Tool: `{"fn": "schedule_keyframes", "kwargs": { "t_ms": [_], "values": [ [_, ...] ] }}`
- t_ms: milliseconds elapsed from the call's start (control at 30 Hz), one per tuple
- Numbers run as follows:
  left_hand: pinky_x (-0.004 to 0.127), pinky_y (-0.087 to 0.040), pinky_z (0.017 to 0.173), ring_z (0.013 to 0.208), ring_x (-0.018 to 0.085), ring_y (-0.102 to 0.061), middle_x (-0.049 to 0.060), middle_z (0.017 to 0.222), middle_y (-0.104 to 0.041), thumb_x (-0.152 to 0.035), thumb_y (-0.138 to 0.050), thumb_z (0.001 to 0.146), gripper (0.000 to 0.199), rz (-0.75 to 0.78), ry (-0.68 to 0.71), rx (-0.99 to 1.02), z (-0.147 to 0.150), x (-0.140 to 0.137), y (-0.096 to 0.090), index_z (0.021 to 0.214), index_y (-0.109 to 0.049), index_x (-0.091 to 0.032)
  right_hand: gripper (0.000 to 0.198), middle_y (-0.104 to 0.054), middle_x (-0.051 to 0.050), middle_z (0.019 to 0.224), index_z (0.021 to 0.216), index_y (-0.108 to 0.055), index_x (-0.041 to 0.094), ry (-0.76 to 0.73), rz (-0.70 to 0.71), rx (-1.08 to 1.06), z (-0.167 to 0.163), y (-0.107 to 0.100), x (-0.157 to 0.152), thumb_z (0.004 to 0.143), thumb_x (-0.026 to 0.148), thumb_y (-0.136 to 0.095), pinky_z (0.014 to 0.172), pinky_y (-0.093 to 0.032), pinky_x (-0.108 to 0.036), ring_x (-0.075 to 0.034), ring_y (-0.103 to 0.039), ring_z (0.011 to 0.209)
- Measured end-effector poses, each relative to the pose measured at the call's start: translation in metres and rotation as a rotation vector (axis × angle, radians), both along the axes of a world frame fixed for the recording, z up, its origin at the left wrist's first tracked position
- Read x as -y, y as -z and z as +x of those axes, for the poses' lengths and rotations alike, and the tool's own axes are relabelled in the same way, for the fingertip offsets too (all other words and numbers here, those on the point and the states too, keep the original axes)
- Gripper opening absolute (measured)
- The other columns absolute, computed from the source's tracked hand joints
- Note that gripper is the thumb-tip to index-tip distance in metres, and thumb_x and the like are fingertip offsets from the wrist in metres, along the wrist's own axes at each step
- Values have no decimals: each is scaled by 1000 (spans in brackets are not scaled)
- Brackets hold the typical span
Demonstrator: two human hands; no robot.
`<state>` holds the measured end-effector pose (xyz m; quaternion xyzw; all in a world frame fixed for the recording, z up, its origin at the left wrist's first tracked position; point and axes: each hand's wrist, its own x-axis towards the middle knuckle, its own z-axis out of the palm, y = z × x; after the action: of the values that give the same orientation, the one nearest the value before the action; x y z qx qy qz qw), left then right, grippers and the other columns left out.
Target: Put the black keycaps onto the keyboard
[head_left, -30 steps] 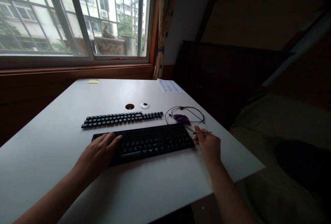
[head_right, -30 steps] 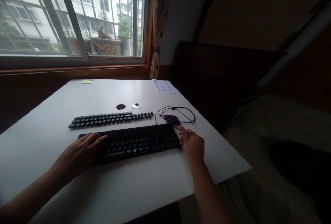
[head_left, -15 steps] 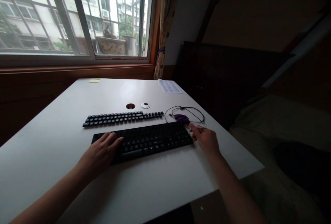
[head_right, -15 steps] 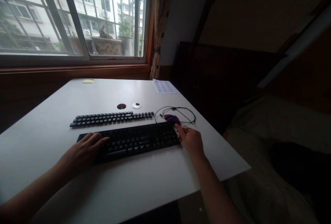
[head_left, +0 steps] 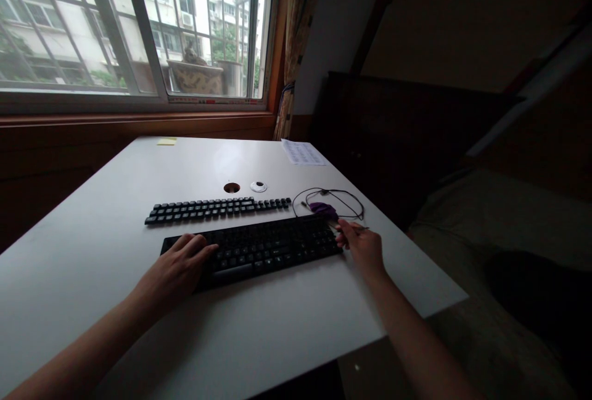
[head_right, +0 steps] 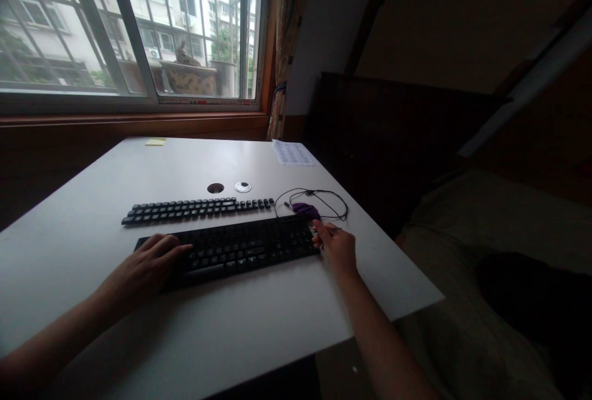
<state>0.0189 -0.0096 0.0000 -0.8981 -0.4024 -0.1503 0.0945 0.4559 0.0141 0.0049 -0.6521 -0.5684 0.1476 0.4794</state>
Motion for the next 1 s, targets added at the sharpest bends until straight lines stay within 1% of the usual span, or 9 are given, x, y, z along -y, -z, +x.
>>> {"fn": "schedule_keyframes", "kwargs": {
  "t_ms": [100,200,267,333,533,733,900,1000],
  "values": [
    [44,-50,91,103,27,-51,13,111,-57,-6,-47,89,43,-10,-10,-9,0,0,1,130,-59,-17,54,-69,-5,60,80,-72,15,-9,12,36,0,0,1,87,65,-53,55,-48,-28,-19,-65,52],
    [44,-50,91,103,28,-50,13,112,-58,-5,-48,88,44,-15,-19,-20,0,0,1,129,-59,-16,53,-67,-3,56,73,-71,18,-15,22,205,-2,-7,-2,90,64,-50,61,-47,-28,-18,-65,53],
    [44,-49,92,103,28,-50,13,112,-58,-6,-48,88,43,-19,-21,-28,-1,0,1,129,-59,-16,55,-66,-1,54,67,-69,19,-20,14,320,-3,-12,-5,91,64,-48,61,-46,-28,-17,-64,51],
    [44,-49,93,103,28,-50,13,111,-58,-5,-48,88,43,-18,-19,-38,-1,-1,2,129,-59,-16,57,-64,-1,51,62,-68,20,-29,-4,385,-5,-18,-9,91,65,-47,60,-44,-28,-16,-62,48],
    [44,-50,91,102,27,-50,13,110,-58,-7,-48,89,43,-23,-13,-35,-1,-1,1,129,-59,-17,60,-64,0,49,61,-66,21,-19,-70,352,-7,-24,-20,89,69,-45,57,-45,-27,-16,-62,46],
    [44,-51,90,103,28,-49,13,111,-57,-6,-49,88,43,-24,-32,-28,0,1,0,129,-58,-16,59,-62,-2,47,63,-66,22,11,-97,412,-10,-24,-30,90,69,-43,54,-42,-28,-18,-62,46],
    [45,-52,88,102,29,-49,14,110,-57,-6,-49,88,41,0,-33,-14,2,2,-1,127,-59,-15,57,-63,-4,48,60,-63,22,35,-92,472,-11,-18,-31,92,65,-42,56,-41,-29,-20,-64,51],
    [45,-52,87,99,29,-50,14,110,-57,-8,-49,89,39,-10,-36,-12,3,3,-3,127,-58,-15,51,-64,-4,50,67,-65,21,55,-85,448,-10,-11,-32,89,64,-47,57,-41,-28,-21,-64,53]
  ]
}}
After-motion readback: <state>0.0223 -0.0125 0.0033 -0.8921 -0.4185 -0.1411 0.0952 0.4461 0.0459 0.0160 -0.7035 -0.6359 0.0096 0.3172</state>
